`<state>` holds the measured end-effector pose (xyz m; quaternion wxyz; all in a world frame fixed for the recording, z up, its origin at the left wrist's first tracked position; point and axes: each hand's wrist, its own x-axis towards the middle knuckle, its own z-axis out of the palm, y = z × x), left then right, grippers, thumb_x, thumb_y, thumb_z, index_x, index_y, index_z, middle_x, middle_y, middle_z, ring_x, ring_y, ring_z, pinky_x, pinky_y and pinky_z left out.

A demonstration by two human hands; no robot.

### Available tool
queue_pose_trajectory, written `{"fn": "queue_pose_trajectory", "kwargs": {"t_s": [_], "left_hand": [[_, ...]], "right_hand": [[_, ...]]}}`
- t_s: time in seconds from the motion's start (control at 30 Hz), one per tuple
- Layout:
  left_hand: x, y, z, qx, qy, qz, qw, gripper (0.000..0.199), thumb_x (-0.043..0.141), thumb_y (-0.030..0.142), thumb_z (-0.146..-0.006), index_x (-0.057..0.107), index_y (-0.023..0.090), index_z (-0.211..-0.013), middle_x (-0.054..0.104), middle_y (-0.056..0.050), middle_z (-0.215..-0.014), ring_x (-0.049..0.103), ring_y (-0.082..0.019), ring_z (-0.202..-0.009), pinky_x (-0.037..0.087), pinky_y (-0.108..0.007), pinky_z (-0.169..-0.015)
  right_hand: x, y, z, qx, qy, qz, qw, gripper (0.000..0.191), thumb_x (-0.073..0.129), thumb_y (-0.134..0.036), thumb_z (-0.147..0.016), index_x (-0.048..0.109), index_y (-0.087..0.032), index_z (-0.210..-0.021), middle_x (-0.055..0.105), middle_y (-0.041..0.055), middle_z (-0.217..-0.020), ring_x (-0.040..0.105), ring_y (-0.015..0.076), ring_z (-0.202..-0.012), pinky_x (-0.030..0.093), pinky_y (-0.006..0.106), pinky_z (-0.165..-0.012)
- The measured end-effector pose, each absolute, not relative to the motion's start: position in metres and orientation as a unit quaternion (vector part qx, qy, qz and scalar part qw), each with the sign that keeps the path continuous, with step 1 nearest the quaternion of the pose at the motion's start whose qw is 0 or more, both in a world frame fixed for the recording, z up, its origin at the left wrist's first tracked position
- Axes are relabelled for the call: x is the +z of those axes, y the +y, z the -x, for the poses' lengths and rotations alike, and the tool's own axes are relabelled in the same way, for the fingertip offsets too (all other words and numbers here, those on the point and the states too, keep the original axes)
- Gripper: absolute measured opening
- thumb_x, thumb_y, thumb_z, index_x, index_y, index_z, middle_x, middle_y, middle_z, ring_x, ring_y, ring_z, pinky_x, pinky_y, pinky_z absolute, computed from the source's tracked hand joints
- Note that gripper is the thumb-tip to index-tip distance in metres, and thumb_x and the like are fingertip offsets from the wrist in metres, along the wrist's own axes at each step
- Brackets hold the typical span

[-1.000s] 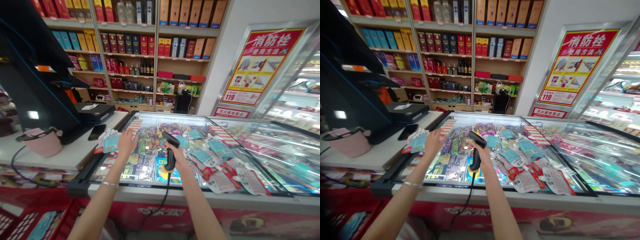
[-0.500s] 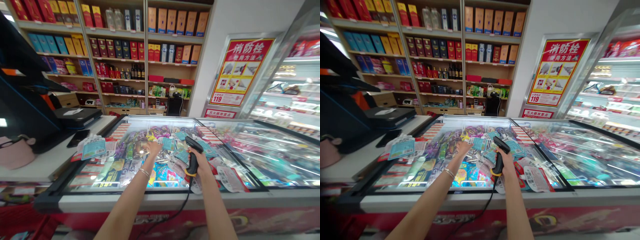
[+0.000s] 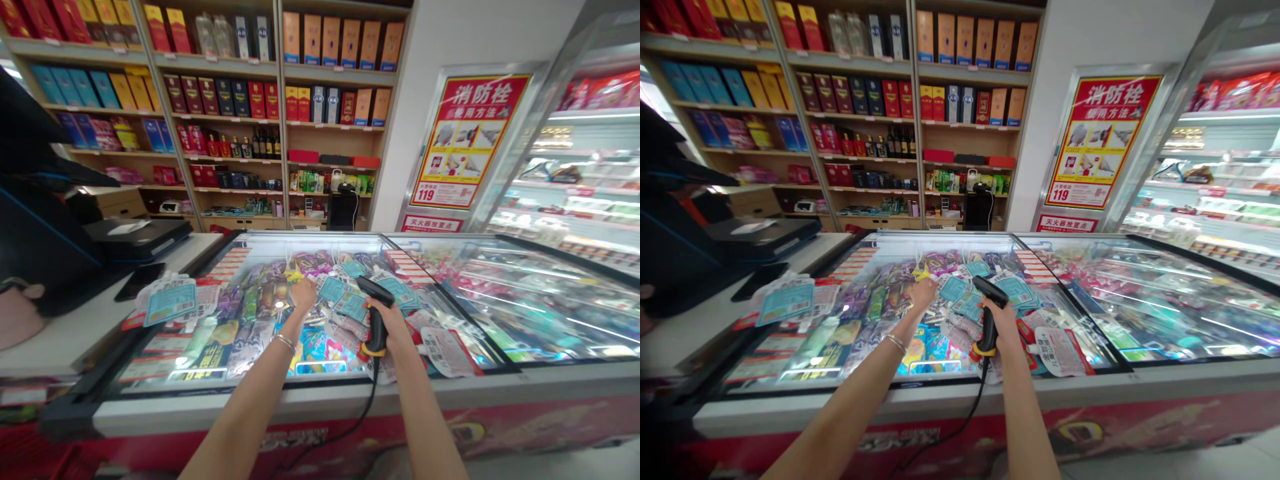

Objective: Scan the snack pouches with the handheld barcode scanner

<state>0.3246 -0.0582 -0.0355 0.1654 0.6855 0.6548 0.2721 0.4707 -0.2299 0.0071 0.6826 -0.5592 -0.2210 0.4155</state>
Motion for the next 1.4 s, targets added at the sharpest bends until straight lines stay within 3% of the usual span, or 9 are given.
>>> {"fn": "queue_pose_trajectory", "kwargs": {"t_s": [0.17, 0.43, 0.67, 1.0, 1.13, 1.27, 1.4], "left_hand": [[-0.024, -0.049, -0.295, 0.387, 0.624, -0.655, 0.177, 0.029, 0.032, 0.027, -0.093, 0.054, 0.019, -0.108, 0.07, -0.012, -0.091, 0.067, -0.024, -0.085, 0.045, -0.033, -0.072], [-0.008, -0.035, -0.232, 0.574, 0.573, -0.572, 0.123, 0.025, 0.035, 0.036, -0.09, 0.055, 0.021, -0.09, 0.066, -0.006, -0.078, 0.062, -0.021, -0.075, 0.044, -0.031, -0.07], [-0.002, -0.039, -0.238, 0.555, 0.513, -0.635, 0.161, 0.025, 0.038, 0.038, -0.09, 0.057, 0.021, -0.087, 0.059, 0.0, -0.064, 0.057, -0.016, -0.062, 0.039, -0.025, -0.063], [-0.007, -0.036, -0.241, 0.558, 0.484, -0.655, 0.158, 0.022, 0.041, 0.033, -0.09, 0.058, 0.02, -0.086, 0.059, 0.001, -0.066, 0.053, -0.014, -0.062, 0.034, -0.024, -0.062], [-0.008, -0.036, -0.245, 0.546, 0.49, -0.656, 0.175, 0.022, 0.041, 0.033, -0.091, 0.057, 0.019, -0.087, 0.057, 0.001, -0.063, 0.054, -0.014, -0.061, 0.035, -0.024, -0.063], [-0.004, -0.039, -0.235, 0.527, 0.522, -0.648, 0.173, 0.02, 0.041, 0.03, -0.09, 0.057, 0.019, -0.087, 0.061, -0.002, -0.069, 0.057, -0.016, -0.067, 0.038, -0.025, -0.066], [0.007, -0.04, -0.187, 0.518, 0.551, -0.637, 0.15, 0.02, 0.041, 0.025, -0.089, 0.056, 0.018, -0.101, 0.058, 0.0, -0.066, 0.057, -0.016, -0.064, 0.04, -0.026, -0.067]], "right_hand": [[0.012, -0.235, -0.466, 0.38, -0.263, 0.565, 0.684, 0.02, 0.077, -0.032, -0.061, 0.064, -0.017, -0.064, 0.06, 0.0014, -0.049, 0.05, 0.0121, -0.039, 0.038, 0.023, -0.035], [0.017, -0.233, -0.445, 0.359, -0.395, 0.596, 0.6, 0.023, 0.077, -0.034, -0.061, 0.065, -0.015, -0.062, 0.056, 0.0014, -0.041, 0.048, 0.0132, -0.034, 0.036, 0.024, -0.036], [0.02, -0.235, -0.428, 0.295, -0.486, 0.64, 0.518, 0.019, 0.069, -0.033, -0.066, 0.06, -0.019, -0.059, 0.056, 0.0003, -0.041, 0.051, 0.0162, -0.037, 0.041, 0.028, -0.043], [0.031, -0.249, -0.423, 0.213, -0.52, 0.708, 0.427, 0.017, 0.063, -0.035, -0.069, 0.061, -0.018, -0.066, 0.059, 0.0006, -0.048, 0.058, 0.0195, -0.047, 0.039, 0.028, -0.049], [0.026, -0.249, -0.422, 0.227, -0.497, 0.708, 0.448, 0.017, 0.066, -0.034, -0.067, 0.061, -0.018, -0.065, 0.058, 0.0, -0.046, 0.055, 0.0177, -0.043, 0.039, 0.028, -0.046], [0.02, -0.24, -0.409, 0.325, -0.432, 0.649, 0.535, 0.023, 0.07, -0.037, -0.063, 0.062, -0.016, -0.061, 0.055, 0.0004, -0.041, 0.05, 0.0151, -0.038, 0.039, 0.027, -0.042], [0.012, -0.222, -0.379, 0.414, -0.398, 0.562, 0.594, 0.028, 0.073, -0.04, -0.062, 0.065, -0.014, -0.065, 0.056, 0.0006, -0.044, 0.048, 0.0125, -0.039, 0.039, 0.025, -0.041]]}}
